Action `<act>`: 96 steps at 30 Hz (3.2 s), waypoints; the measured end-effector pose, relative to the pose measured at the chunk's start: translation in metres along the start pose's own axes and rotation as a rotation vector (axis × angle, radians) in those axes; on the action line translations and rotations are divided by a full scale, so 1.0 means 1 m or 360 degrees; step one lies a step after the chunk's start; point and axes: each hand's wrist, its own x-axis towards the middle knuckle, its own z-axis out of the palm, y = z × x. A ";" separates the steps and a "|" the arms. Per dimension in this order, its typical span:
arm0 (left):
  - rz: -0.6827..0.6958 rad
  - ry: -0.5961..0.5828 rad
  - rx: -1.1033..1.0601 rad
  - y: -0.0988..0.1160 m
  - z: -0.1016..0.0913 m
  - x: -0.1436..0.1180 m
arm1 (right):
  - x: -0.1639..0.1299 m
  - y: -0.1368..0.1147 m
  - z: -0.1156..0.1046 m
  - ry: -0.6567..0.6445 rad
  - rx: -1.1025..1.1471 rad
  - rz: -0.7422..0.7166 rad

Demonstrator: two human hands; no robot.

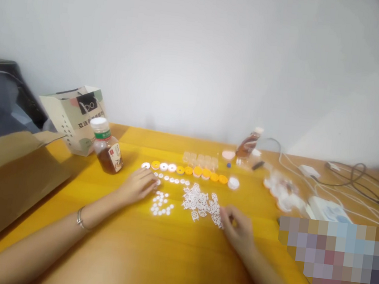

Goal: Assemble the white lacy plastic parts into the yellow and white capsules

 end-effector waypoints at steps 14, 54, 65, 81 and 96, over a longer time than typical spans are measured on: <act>0.0243 -0.0332 -0.0379 0.085 0.025 -0.003 | -0.064 -0.088 0.082 -0.1245 0.0170 -0.1569; 0.0141 -0.0406 -0.0620 0.084 0.011 -0.011 | -0.066 -0.081 0.085 -0.0945 0.0318 -0.1493; 0.0013 -0.0185 -0.0436 0.068 0.004 -0.010 | -0.067 -0.079 0.086 -0.0968 0.0349 -0.1462; -0.0136 -0.0201 0.0010 -0.010 0.000 -0.018 | -0.061 -0.079 0.084 -0.1157 0.0271 -0.1486; -0.0166 -0.0107 0.0040 -0.004 0.004 -0.015 | -0.057 -0.091 0.079 -0.0942 0.0383 -0.1276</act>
